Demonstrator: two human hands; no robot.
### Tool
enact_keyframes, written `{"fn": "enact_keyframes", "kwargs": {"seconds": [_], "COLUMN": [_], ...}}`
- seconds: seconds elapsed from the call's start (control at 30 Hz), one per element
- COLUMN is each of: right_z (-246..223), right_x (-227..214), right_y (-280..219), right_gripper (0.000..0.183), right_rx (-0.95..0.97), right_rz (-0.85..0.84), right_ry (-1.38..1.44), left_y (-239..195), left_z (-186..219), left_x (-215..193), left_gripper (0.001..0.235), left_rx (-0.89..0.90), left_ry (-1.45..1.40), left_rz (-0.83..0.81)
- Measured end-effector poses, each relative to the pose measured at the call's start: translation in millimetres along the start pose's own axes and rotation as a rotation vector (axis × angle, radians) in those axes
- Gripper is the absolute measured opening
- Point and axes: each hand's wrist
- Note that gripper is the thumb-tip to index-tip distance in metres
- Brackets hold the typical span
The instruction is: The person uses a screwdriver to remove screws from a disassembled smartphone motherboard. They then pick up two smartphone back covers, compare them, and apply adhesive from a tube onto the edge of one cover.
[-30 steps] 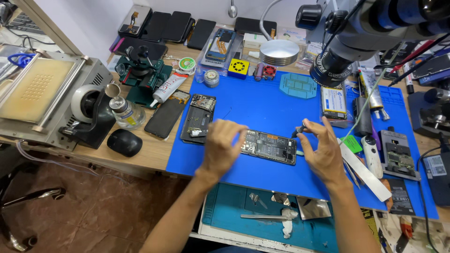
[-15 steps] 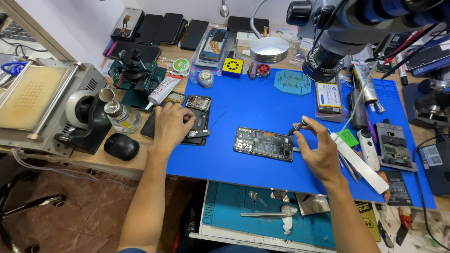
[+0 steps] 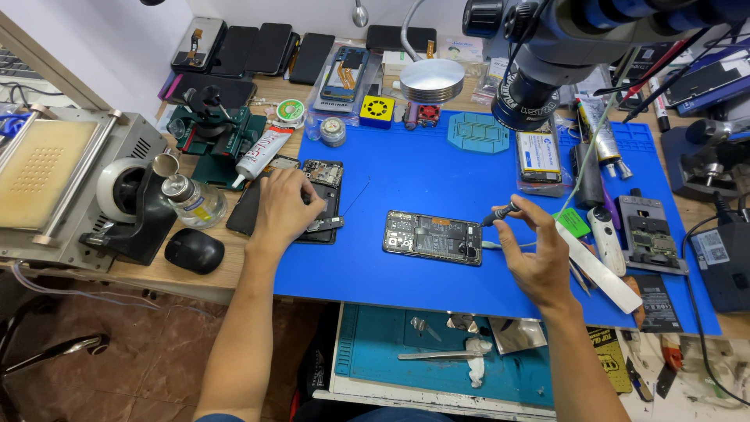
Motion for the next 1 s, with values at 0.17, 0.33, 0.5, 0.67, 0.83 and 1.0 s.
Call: {"fn": "enact_keyframes", "kwargs": {"seconds": [0.17, 0.33, 0.5, 0.67, 0.83, 1.0], "right_z": [-6.5, -20.7, -43.5, -51.0, -51.6, -46.3], "right_x": [-0.3, 9.1, 23.9, 30.6, 28.3, 27.5], "right_y": [-2.1, -7.9, -14.9, -21.4, -26.6, -29.4], "right_gripper": [0.049, 0.05, 0.057, 0.057, 0.056, 0.057], "right_rx": [0.012, 0.081, 0.226, 0.206, 0.231, 0.198], "right_rz": [0.017, 0.078, 0.107, 0.074, 0.035, 0.072], "right_ry": [0.01, 0.09, 0.582, 0.629, 0.63, 0.608], "left_y": [-2.4, 1.2, -9.3, -15.9, -16.0, -16.5], "left_z": [6.6, 55.0, 121.6, 160.7, 177.8, 183.4], "left_x": [-5.9, -20.6, 35.1, 64.5, 61.8, 66.1], "left_gripper": [0.009, 0.019, 0.028, 0.029, 0.03, 0.032], "left_rx": [-0.028, -0.132, -0.316, -0.395, -0.407, -0.384], "left_ry": [-0.22, -0.464, -1.524, -1.778, -1.797, -1.764], "left_rz": [0.168, 0.258, 0.366, 0.26, 0.207, 0.214]}}
Point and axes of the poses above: each hand's wrist, its own y-axis towards the middle knuckle, its own x-axis out of the palm, z = x × y, and after that the axes turned 15 degrees about x, right-handed
